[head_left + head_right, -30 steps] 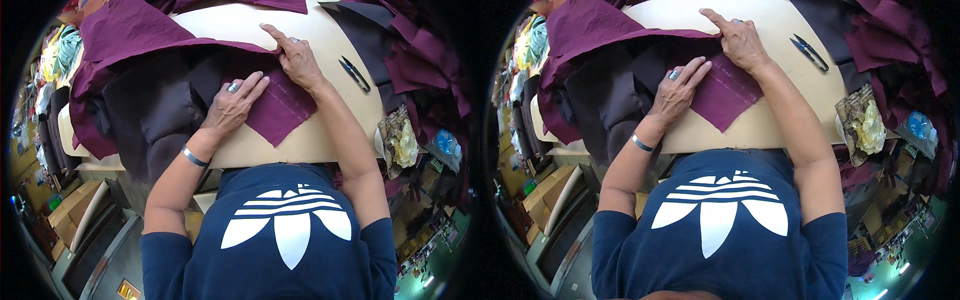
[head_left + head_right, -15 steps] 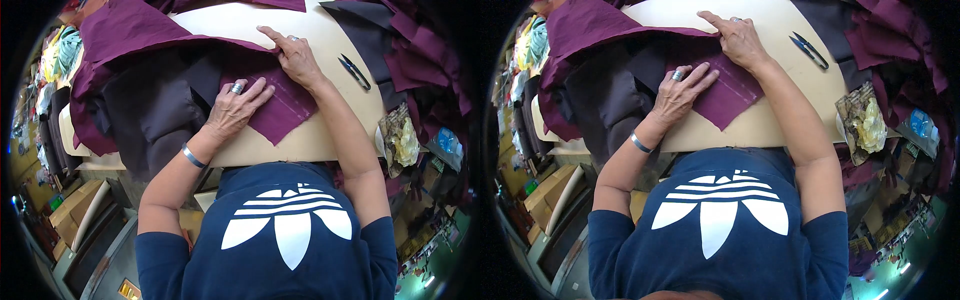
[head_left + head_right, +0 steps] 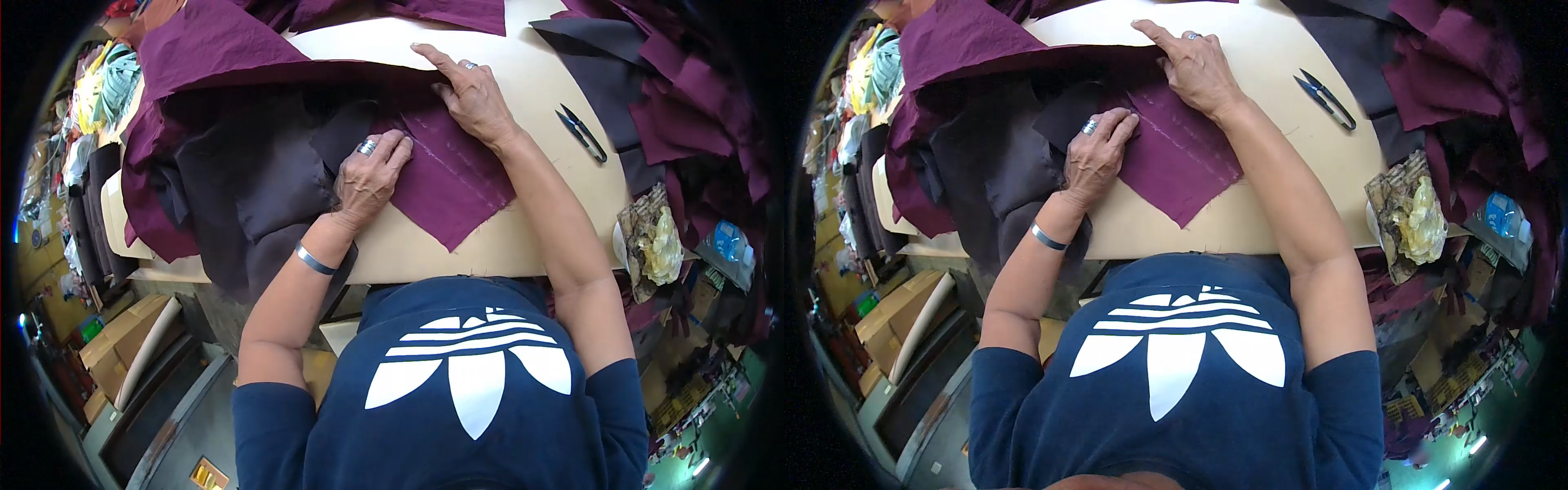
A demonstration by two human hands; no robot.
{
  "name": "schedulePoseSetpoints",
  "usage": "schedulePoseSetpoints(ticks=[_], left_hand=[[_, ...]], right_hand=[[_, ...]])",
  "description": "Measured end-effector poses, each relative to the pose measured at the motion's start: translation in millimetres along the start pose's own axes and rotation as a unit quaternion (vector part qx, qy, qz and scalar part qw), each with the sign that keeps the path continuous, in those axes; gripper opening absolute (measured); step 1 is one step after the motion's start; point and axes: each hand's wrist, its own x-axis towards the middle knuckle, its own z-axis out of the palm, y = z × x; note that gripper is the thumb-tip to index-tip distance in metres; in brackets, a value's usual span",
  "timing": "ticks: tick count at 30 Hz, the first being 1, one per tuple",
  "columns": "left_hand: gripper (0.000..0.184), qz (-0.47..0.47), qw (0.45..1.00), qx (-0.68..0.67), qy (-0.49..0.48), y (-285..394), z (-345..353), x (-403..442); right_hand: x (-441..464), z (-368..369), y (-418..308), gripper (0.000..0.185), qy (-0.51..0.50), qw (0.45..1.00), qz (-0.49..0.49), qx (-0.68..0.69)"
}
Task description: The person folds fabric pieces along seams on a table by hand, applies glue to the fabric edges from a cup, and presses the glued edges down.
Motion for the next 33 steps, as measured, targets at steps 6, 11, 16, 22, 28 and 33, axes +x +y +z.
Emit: schedulePoseSetpoints(ticks=[6, 11, 16, 22, 28, 33], left_hand=[[0.041, 0.019, 0.997, 0.035, -0.070, 0.3, -13.2, 17.1], [0.041, 0.015, 0.998, 0.031, -0.043, -4.0, -7.1, 14.7], [0.044, 0.073, 0.995, 0.060, -0.042, -5.4, -8.7, 10.5], [0.045, 0.054, 0.997, 0.027, -0.057, -7.7, -11.8, 10.7], [0.039, -0.006, 1.000, -0.002, -0.024, -13.7, -4.4, 19.8], [0.038, -0.004, 1.000, -0.005, -0.014, -17.9, -0.6, 16.9]], right_hand=[[0.7, -0.5, 1.6, 0.061, -0.011, 1.000, -0.001, 0.002], [0.6, -2.3, 0.3, 0.058, -0.014, 1.000, 0.001, 0.003], [0.8, -2.3, -0.1, 0.057, -0.015, 1.000, 0.002, 0.004], [-0.3, 0.5, 1.3, 0.060, 0.014, 0.999, -0.028, -0.011], [9.9, 6.8, 1.8, 0.060, 0.048, 0.997, -0.043, -0.040], [14.6, 6.1, 1.8, 0.061, 0.042, 0.999, -0.008, -0.029]])
